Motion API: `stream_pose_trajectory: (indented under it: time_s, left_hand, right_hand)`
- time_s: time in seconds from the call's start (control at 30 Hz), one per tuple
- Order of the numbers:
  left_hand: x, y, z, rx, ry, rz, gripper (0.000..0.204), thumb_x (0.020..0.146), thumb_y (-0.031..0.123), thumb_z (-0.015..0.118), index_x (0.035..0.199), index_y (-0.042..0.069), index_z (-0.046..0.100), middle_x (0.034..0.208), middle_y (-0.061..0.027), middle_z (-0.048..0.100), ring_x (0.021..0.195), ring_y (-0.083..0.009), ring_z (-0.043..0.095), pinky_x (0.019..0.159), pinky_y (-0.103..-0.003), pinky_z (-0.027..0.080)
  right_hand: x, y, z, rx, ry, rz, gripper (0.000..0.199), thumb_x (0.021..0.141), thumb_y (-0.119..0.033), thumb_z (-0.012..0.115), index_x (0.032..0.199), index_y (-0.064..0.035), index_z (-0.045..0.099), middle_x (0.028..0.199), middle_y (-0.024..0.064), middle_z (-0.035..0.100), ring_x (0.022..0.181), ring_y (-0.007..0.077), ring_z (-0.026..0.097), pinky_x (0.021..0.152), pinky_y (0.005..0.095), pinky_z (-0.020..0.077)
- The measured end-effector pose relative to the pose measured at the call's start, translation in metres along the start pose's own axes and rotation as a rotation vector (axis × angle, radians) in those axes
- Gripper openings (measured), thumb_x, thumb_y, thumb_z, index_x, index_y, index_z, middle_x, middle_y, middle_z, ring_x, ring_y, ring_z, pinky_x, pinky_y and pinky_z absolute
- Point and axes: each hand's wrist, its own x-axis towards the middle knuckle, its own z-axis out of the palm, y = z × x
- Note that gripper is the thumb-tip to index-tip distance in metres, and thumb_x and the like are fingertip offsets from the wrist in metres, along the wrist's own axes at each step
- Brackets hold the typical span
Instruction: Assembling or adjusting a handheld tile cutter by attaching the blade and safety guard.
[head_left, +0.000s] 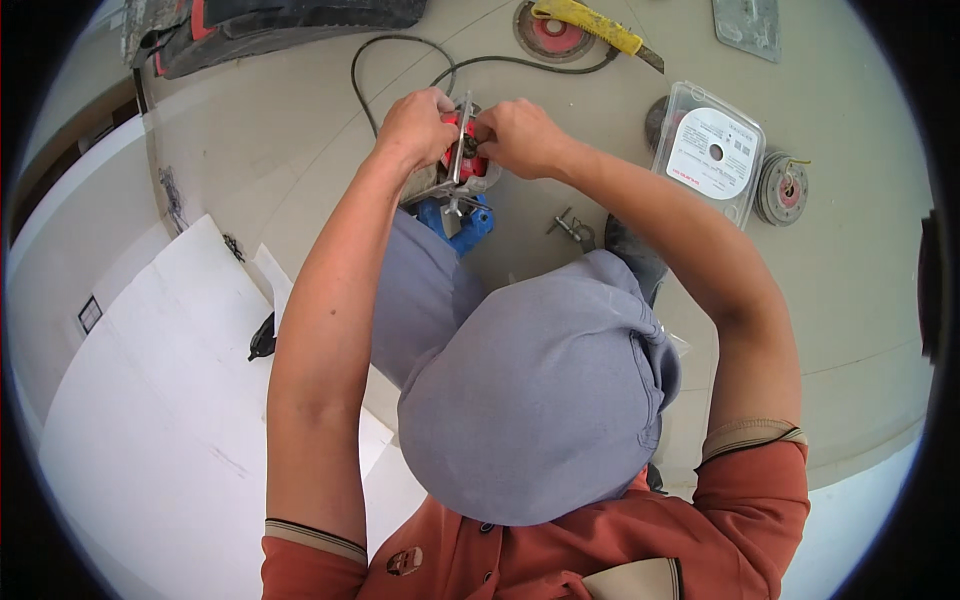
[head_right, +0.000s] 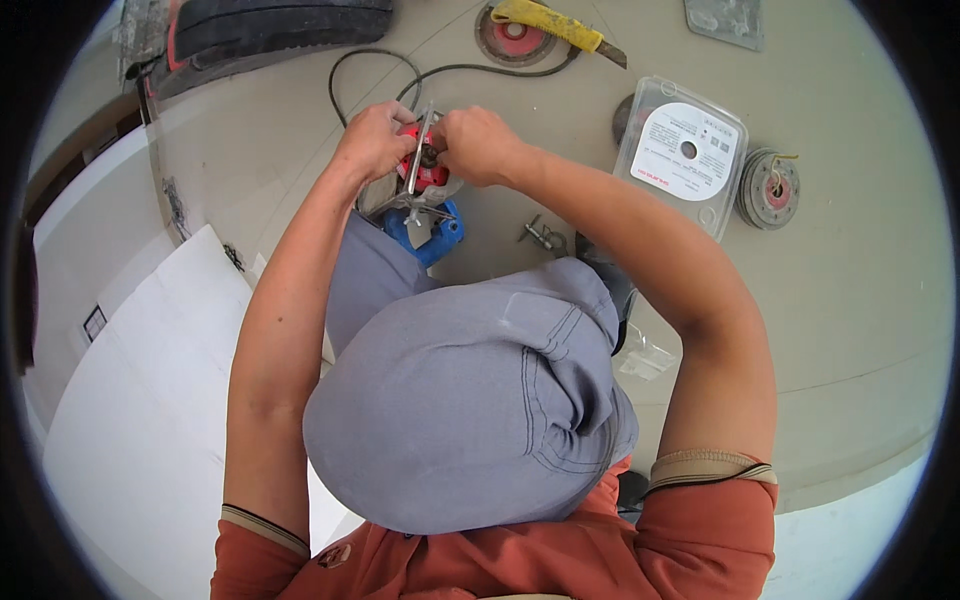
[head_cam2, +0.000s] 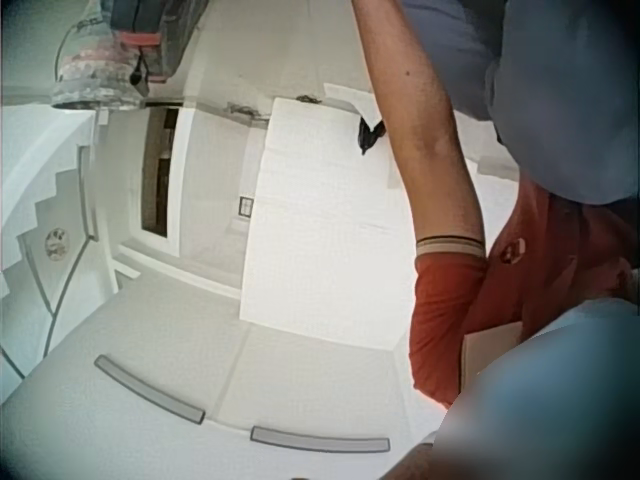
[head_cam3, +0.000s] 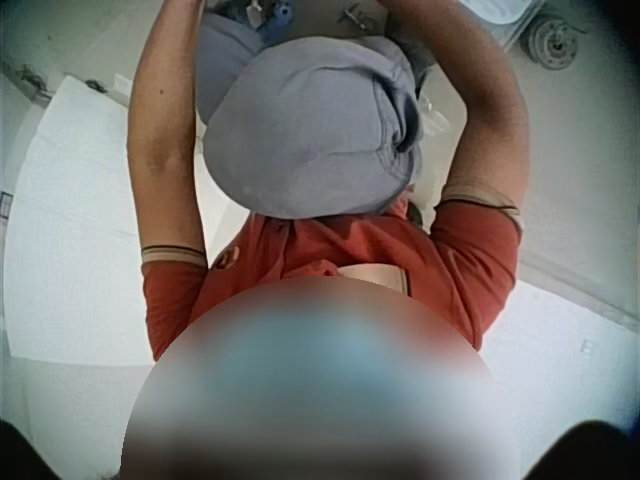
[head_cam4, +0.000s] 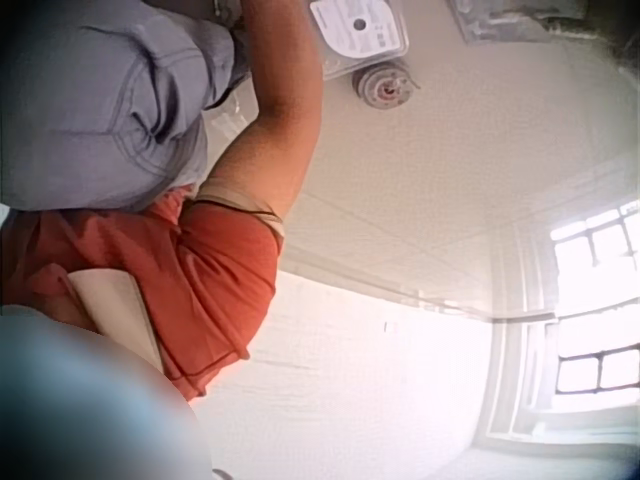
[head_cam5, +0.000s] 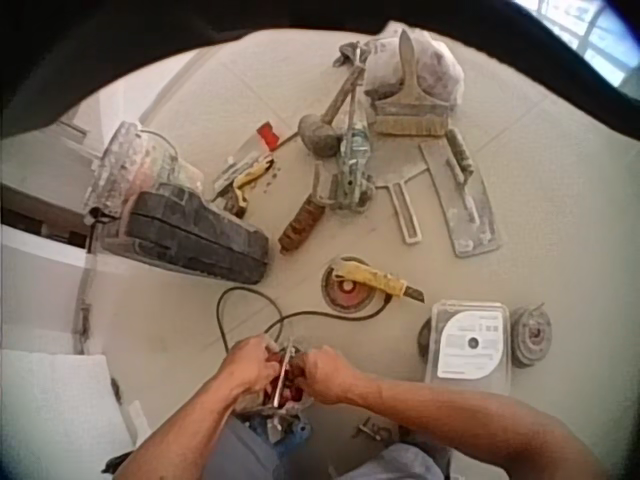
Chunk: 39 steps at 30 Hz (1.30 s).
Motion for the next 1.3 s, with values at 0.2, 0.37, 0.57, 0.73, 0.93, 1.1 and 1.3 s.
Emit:
stream_pose_trajectory:
  time_s: [0.2, 0.37, 0.57, 0.73, 0.93, 1.1, 1.3]
  left_hand:
    - [0.002, -0.005, 0.002, -0.006, -0.008, 0.006, 0.036, 0.075, 0.019, 0.076, 0.105, 0.002, 0.073, 0.102, -0.021, 0.073, 0.1, -0.0354, 0.07, 0.089, -0.041, 0.054]
    - [0.002, -0.006, 0.001, -0.001, 0.003, 0.012, 0.035, 0.075, 0.019, 0.075, 0.105, 0.002, 0.072, 0.101, -0.0206, 0.073, 0.099, -0.0355, 0.07, 0.089, -0.041, 0.054]
    - [0.001, -0.001, 0.0, -0.005, -0.013, 0.005, 0.034, 0.074, 0.017, 0.074, 0.104, 0.002, 0.073, 0.101, -0.0209, 0.073, 0.1, -0.036, 0.069, 0.089, -0.041, 0.054]
    - [0.002, -0.009, 0.003, -0.014, 0.015, 0.028, 0.034, 0.074, 0.017, 0.073, 0.105, 0.002, 0.073, 0.101, -0.021, 0.073, 0.1, -0.0362, 0.07, 0.089, -0.041, 0.054]
    - [0.002, -0.006, 0.002, -0.008, -0.009, -0.003, 0.037, 0.074, 0.018, 0.073, 0.108, 0.002, 0.072, 0.103, -0.0206, 0.073, 0.101, -0.0361, 0.069, 0.09, -0.041, 0.054]
    - [0.001, -0.006, 0.002, 0.011, -0.004, 0.004, 0.036, 0.075, 0.017, 0.073, 0.108, 0.002, 0.072, 0.104, -0.0196, 0.073, 0.102, -0.0354, 0.069, 0.091, -0.041, 0.053]
    - [0.0, -0.006, 0.001, 0.002, 0.008, 0.009, 0.036, 0.075, 0.017, 0.073, 0.107, 0.001, 0.072, 0.104, -0.0204, 0.073, 0.102, -0.0355, 0.069, 0.091, -0.041, 0.053]
  right_hand:
    - [0.002, -0.006, 0.004, 0.067, 0.035, 0.114, 0.02, 0.088, -0.022, 0.068, 0.092, -0.0031, 0.074, 0.083, 0.02, 0.071, 0.082, 0.0403, 0.068, 0.078, 0.0488, 0.053]
    - [0.001, -0.006, -0.006, 0.075, -0.009, 0.072, 0.021, 0.09, -0.024, 0.067, 0.092, -0.0037, 0.073, 0.084, 0.0197, 0.071, 0.083, 0.0405, 0.067, 0.078, 0.049, 0.0527]
    - [0.001, -0.001, -0.004, 0.114, 0.033, 0.05, 0.022, 0.09, -0.024, 0.067, 0.091, -0.0036, 0.073, 0.083, 0.0197, 0.07, 0.084, 0.0399, 0.067, 0.079, 0.0489, 0.0526]
    - [0.001, -0.004, 0.0, 0.061, 0.053, 0.042, 0.019, 0.088, -0.022, 0.069, 0.092, -0.0033, 0.073, 0.085, 0.0181, 0.072, 0.084, 0.0383, 0.069, 0.079, 0.0477, 0.0532]
    - [0.0, -0.005, 0.003, 0.084, 0.073, 0.049, 0.018, 0.086, -0.021, 0.068, 0.09, -0.0039, 0.073, 0.084, 0.0179, 0.072, 0.082, 0.0377, 0.069, 0.078, 0.0473, 0.0533]
    - [0.003, -0.004, 0.003, 0.06, 0.039, 0.1, 0.02, 0.087, -0.022, 0.068, 0.088, -0.0031, 0.073, 0.082, 0.018, 0.071, 0.08, 0.0383, 0.068, 0.075, 0.0482, 0.0526]
    - [-0.001, -0.003, -0.004, 0.173, -0.021, 0.135, 0.022, 0.087, -0.026, 0.068, 0.091, -0.0055, 0.075, 0.088, 0.0212, 0.072, 0.09, 0.0405, 0.069, 0.082, 0.0484, 0.0547]
